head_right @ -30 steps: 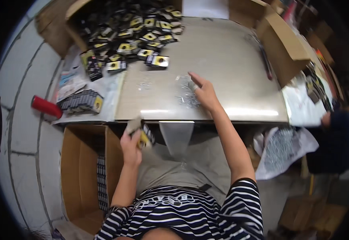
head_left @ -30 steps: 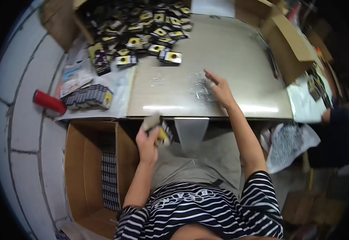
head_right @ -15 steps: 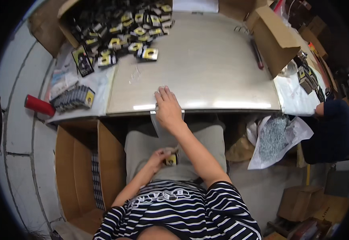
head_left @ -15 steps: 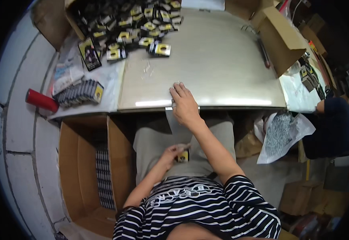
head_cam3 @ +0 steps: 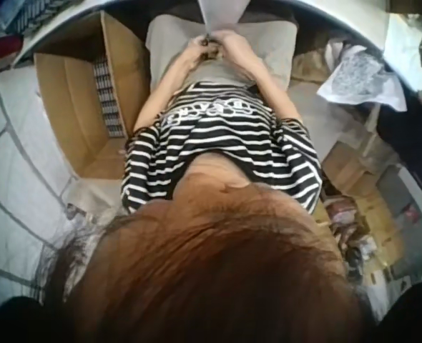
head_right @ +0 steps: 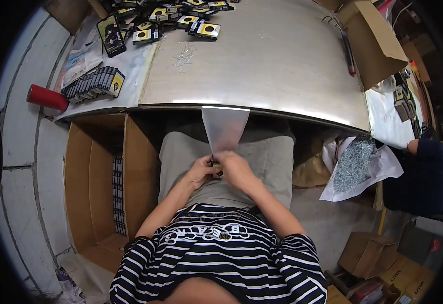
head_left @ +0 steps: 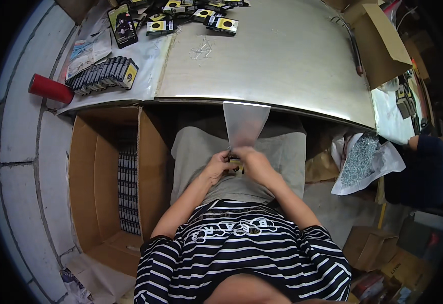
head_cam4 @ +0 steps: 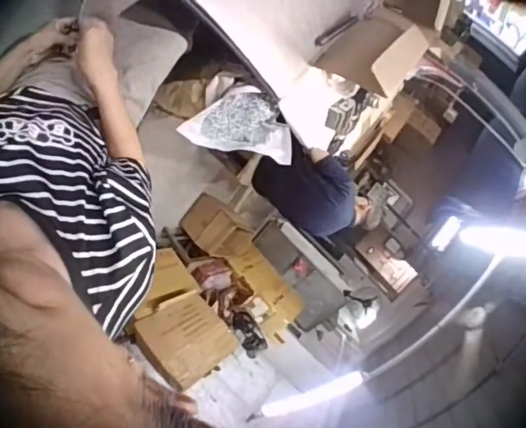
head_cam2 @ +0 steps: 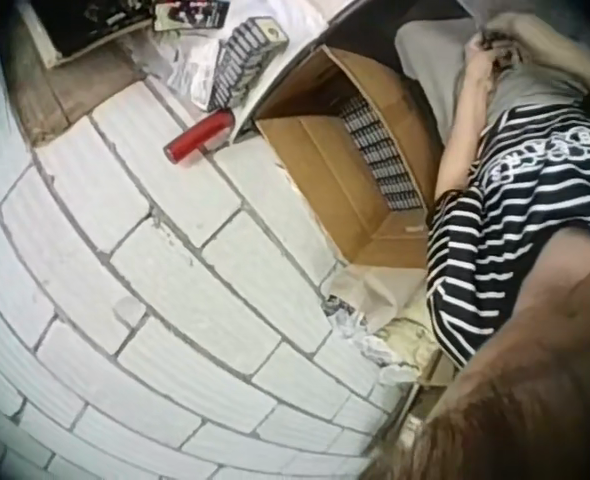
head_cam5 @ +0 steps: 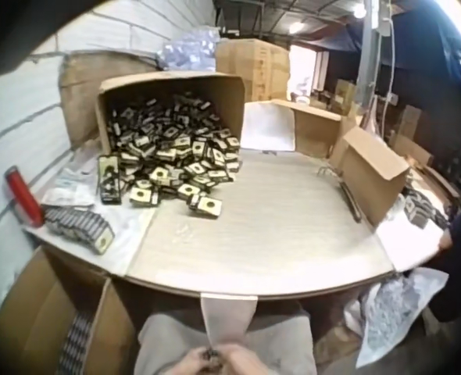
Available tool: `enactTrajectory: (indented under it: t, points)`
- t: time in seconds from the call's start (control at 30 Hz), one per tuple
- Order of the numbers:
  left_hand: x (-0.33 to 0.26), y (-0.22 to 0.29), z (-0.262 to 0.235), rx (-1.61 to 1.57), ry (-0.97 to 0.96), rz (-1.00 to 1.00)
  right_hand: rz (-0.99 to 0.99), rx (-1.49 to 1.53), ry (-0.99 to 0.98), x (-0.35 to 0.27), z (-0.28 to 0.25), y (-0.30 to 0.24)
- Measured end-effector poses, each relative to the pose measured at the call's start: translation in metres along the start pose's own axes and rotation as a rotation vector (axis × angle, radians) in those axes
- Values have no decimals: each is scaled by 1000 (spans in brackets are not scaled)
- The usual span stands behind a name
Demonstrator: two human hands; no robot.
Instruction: Packing small boxed items into larger shipping boxes.
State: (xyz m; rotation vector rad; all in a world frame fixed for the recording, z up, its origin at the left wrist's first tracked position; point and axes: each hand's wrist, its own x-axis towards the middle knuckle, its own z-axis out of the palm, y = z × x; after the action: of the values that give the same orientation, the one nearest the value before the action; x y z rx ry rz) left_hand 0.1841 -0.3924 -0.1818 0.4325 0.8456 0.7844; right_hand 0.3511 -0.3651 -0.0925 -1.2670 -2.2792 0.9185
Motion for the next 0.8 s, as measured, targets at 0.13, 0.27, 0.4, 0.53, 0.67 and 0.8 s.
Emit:
enactTrajectory:
  t: [0.13, 0.27, 0.4, 0.53, 0.67, 0.8]
  points:
    - [-6, -4, -6, 172, -40, -64, 75, -67, -176, 3, -22, -19]
    - [-28, 0, 11, 284, -39, 3, 60, -38, 107, 6, -60, -22]
    - [-35, 25, 37, 527, 134, 246, 102, 3, -154, -5, -66, -27]
    - [-45, 73, 75, 1100, 400, 873, -51, 166, 26, 6, -54, -43]
    - [-67, 125, 108, 1260, 433, 1241, -105, 273, 29, 24, -70, -81]
    - [-72, 127, 120, 1368, 266, 1348, -55, 122, 170, 52, -90, -14]
